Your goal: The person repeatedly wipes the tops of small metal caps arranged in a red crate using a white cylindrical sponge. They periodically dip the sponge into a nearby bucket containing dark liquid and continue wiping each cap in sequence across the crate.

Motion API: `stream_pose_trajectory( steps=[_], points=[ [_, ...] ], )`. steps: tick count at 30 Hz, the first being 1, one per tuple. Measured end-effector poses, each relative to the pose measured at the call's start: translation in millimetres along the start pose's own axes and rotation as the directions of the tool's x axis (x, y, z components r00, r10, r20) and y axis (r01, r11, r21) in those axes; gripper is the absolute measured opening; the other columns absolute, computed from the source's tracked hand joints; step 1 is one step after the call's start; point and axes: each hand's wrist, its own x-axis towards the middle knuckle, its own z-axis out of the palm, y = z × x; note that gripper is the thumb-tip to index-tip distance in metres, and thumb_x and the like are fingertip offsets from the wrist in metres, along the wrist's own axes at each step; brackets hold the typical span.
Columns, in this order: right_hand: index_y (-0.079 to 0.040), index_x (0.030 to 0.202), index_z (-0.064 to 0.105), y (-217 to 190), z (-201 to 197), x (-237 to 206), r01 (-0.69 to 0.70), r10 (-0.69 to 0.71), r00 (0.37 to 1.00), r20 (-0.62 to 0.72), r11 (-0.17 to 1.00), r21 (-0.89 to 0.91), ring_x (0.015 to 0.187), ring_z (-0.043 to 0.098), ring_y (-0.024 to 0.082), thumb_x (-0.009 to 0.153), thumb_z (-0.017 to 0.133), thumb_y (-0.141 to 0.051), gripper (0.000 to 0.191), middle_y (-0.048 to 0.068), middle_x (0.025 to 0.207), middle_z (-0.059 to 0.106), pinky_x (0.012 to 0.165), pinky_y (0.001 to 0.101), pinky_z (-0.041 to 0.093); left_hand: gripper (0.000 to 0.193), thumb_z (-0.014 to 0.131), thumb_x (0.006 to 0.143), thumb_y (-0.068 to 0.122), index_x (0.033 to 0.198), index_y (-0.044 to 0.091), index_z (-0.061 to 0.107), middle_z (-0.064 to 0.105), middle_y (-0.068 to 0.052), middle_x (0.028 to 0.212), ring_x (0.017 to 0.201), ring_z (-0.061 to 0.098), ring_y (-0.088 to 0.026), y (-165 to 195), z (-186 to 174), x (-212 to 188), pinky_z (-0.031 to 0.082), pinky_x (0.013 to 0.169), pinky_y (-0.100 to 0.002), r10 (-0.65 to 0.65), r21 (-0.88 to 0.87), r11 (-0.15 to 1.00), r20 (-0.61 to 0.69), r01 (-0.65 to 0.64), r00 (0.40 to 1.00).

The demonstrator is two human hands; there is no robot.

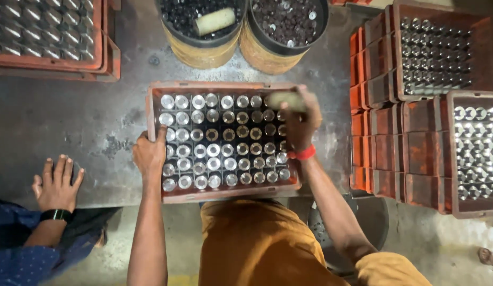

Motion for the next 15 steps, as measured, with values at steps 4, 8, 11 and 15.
stream_pose_trajectory(
  steps=[4, 8, 11, 15],
  points=[
    [-0.011, 0.115, 0.066, 6, -8, 3, 0.284, -0.224, 0.941, 0.254, 0.931, -0.231, 0.103, 0.072, 0.024, 0.091, 0.078, 0.004, 0.031, 0.006, 0.113, 0.073, 0.091, 0.0362, 0.057, 0.063, 0.07, 0.088, 0.06, 0.114, 0.003, 0.075, 0.071, -0.03, 0.106, 0.106, 0.067, -0.048, 0, -1, -1, 0.051, 0.095, -0.053, -0.02, -0.002, 1.0, 0.016, 0.02, 1.0],
    [-0.006, 0.132, 0.062, 1, -17, -19, 0.092, -0.084, 0.996, 0.044, 0.965, -0.247, 0.106, 0.07, 0.024, 0.09, 0.08, -0.003, 0.046, 0.012, 0.119, 0.07, 0.092, 0.0376, 0.059, 0.065, 0.072, 0.086, 0.061, 0.112, 0.002, 0.075, 0.07, -0.031, 0.106, 0.105, 0.067, -0.048, -3, 1, 0, 0.049, 0.093, -0.054, 0.027, -0.022, 0.999, -0.004, -0.027, 1.0],
    [-0.009, 0.121, 0.07, -2, -17, -54, 0.049, 0.016, 0.944, 0.329, 0.981, -0.188, 0.109, 0.071, 0.026, 0.089, 0.077, 0.0, 0.033, 0.01, 0.117, 0.072, 0.093, 0.0365, 0.059, 0.063, 0.07, 0.089, 0.061, 0.111, 0.002, 0.075, 0.071, -0.03, 0.105, 0.105, 0.067, -0.048, -6, 2, 0, 0.05, 0.094, -0.053, 0.036, -0.032, 0.999, -0.015, -0.037, 0.999],
    [-0.006, 0.105, 0.074, 14, -23, -75, 0.193, -0.011, 0.929, 0.369, 0.866, -0.46, 0.104, 0.068, 0.031, 0.077, 0.091, -0.011, 0.033, 0.016, 0.109, 0.071, 0.09, 0.0386, 0.056, 0.061, 0.071, 0.087, 0.06, 0.11, 0.004, 0.076, 0.072, -0.028, 0.104, 0.104, 0.067, -0.047, -6, 4, 1, 0.05, 0.093, -0.054, 0.047, -0.048, 0.998, -0.026, -0.048, 0.999]
  ],
)
